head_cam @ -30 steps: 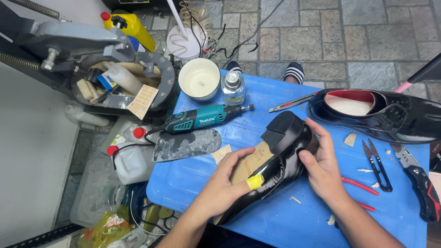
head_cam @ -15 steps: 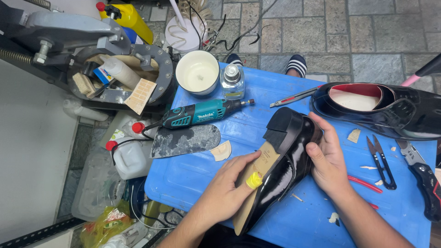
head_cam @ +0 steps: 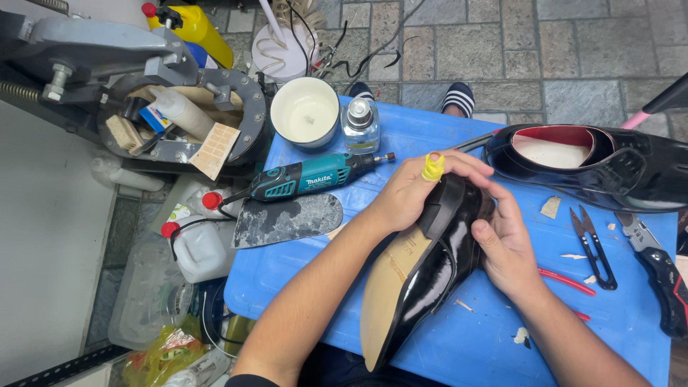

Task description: The person removes the old sole from a black high-heeled shoe using a utility knife and pliers. They carefully cut and pry away the sole material, then repeat the process on the second shoe, leaving both shoes with their soles removed.

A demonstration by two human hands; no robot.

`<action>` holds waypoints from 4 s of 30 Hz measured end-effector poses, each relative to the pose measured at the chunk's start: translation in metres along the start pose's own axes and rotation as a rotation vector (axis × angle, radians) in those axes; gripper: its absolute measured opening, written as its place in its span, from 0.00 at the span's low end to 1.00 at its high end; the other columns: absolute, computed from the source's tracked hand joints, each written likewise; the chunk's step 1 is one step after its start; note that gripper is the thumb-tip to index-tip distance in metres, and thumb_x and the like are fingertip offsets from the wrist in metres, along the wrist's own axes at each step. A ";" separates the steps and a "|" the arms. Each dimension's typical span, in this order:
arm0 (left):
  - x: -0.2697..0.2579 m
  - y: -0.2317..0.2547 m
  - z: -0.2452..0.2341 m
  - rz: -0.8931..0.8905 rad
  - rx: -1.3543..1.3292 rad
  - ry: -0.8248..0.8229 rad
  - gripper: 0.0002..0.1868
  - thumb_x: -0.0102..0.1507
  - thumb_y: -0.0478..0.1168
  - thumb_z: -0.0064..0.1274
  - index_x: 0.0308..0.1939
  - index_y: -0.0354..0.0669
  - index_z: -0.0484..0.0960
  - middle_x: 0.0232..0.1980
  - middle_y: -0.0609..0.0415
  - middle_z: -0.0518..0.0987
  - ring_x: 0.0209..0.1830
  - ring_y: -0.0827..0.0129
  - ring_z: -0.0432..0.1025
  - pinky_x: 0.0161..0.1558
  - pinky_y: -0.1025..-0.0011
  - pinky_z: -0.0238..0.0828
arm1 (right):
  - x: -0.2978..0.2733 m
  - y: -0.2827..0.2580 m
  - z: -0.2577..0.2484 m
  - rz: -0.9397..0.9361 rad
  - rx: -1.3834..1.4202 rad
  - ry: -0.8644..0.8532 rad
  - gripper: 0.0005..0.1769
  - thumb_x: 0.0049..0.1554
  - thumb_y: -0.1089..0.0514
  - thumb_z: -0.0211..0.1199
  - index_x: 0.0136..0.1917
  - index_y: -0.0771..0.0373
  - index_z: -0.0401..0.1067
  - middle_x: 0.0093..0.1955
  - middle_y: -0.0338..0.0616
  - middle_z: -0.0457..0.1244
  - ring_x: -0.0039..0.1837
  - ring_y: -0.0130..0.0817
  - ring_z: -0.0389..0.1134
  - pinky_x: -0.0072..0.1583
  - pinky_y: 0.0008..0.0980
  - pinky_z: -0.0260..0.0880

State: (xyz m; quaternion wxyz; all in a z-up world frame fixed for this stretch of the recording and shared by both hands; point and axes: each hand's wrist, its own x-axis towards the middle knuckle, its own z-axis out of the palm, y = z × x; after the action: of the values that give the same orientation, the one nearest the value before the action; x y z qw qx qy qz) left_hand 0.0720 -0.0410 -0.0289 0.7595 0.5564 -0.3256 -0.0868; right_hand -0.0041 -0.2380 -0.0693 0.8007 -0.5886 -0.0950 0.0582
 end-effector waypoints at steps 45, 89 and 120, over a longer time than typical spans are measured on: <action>0.010 0.045 -0.018 -0.175 1.012 -0.514 0.18 0.55 0.57 0.56 0.35 0.52 0.91 0.44 0.58 0.84 0.51 0.58 0.72 0.47 0.59 0.70 | -0.045 -0.115 -0.068 0.200 -1.166 0.223 0.16 0.49 0.54 0.71 0.50 0.61 0.79 0.45 0.42 0.70 0.49 0.41 0.67 0.52 0.36 0.71; -0.053 0.023 -0.048 -0.159 0.498 0.144 0.48 0.70 0.74 0.20 0.42 0.38 0.85 0.46 0.47 0.87 0.50 0.58 0.83 0.53 0.68 0.78 | 0.023 -0.093 0.013 -0.085 -1.722 -0.193 0.20 0.50 0.62 0.63 0.58 0.59 0.76 0.61 0.42 0.67 0.63 0.43 0.68 0.65 0.41 0.68; -0.053 0.001 -0.075 -0.115 0.200 -0.138 0.55 0.69 0.78 0.13 0.55 0.34 0.83 0.59 0.42 0.83 0.65 0.52 0.77 0.72 0.59 0.69 | 0.064 -0.073 0.048 -0.338 -0.446 0.119 0.10 0.71 0.64 0.62 0.59 0.73 0.64 0.54 0.55 0.65 0.56 0.39 0.71 0.60 0.35 0.73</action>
State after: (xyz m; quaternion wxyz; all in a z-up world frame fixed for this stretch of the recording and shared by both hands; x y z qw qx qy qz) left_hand 0.0747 0.0448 -0.0616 0.6699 0.6396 -0.3519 -0.1353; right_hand 0.0468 -0.2023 0.0196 0.6540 -0.7284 -0.1550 -0.1329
